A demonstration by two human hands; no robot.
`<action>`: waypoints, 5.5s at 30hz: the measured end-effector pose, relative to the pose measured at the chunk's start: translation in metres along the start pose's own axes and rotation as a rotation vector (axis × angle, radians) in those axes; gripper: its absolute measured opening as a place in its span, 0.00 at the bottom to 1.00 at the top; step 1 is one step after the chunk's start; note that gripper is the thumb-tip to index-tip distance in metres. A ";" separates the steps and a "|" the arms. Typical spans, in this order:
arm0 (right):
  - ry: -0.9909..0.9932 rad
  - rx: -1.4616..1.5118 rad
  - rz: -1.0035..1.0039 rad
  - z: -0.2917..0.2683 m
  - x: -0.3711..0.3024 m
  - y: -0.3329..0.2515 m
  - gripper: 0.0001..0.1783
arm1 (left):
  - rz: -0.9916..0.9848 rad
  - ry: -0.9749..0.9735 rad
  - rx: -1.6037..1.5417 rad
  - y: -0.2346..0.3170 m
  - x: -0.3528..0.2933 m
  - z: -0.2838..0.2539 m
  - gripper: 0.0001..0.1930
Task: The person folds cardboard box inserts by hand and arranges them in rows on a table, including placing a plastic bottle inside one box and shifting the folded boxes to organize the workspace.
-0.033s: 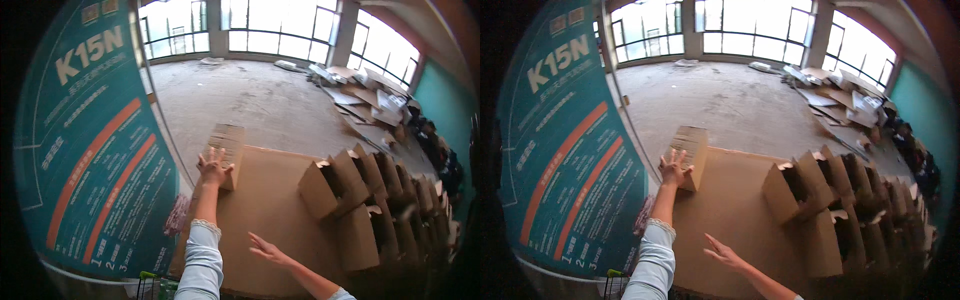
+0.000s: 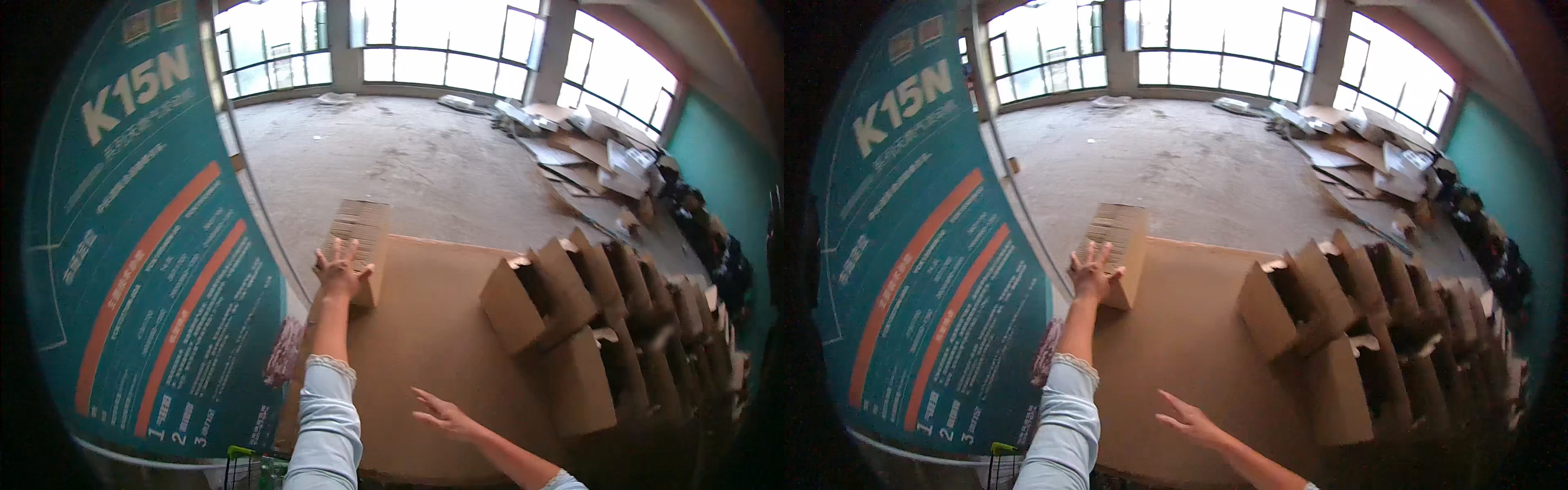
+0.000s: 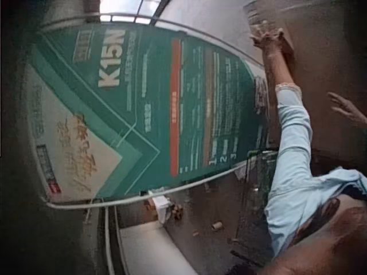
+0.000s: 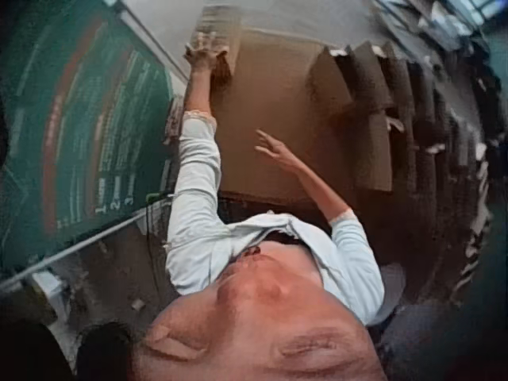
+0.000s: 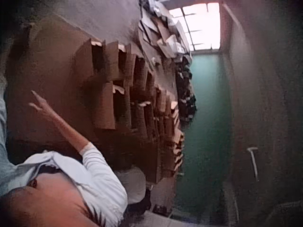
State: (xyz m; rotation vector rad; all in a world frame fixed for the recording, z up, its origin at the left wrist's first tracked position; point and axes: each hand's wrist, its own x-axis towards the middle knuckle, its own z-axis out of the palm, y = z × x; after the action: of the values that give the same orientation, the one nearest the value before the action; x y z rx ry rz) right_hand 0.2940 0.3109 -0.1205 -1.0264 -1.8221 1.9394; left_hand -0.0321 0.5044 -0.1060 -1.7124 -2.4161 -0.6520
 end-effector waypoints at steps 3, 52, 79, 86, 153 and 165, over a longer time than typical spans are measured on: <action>0.287 -0.519 -0.304 -0.052 -0.062 0.009 0.36 | 0.006 -0.210 0.073 0.040 0.002 -0.020 0.42; 0.087 -1.366 -0.366 -0.011 -0.190 -0.022 0.06 | -1.068 -0.889 0.044 -0.268 -0.795 -0.050 0.40; 0.249 -1.310 -0.563 -0.014 -0.201 -0.017 0.05 | 0.775 -0.333 -0.451 0.173 -0.319 -0.248 0.35; 0.347 -1.178 -0.646 -0.003 -0.203 -0.005 0.06 | 0.896 -0.945 0.313 0.210 -0.306 -0.172 0.22; 0.196 0.376 0.201 0.084 0.102 0.001 0.50 | -0.007 0.149 0.121 0.050 -0.307 -0.087 0.27; 0.187 0.139 -0.138 0.094 0.194 -0.034 0.41 | -0.090 0.193 0.206 -0.012 -0.221 -0.067 0.27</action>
State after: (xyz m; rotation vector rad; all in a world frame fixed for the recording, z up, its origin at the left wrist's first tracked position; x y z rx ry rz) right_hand 0.0863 0.3706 -0.1506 -0.9748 -1.5906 1.7963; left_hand 0.0250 0.2812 -0.1214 -1.4025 -2.3436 -0.5299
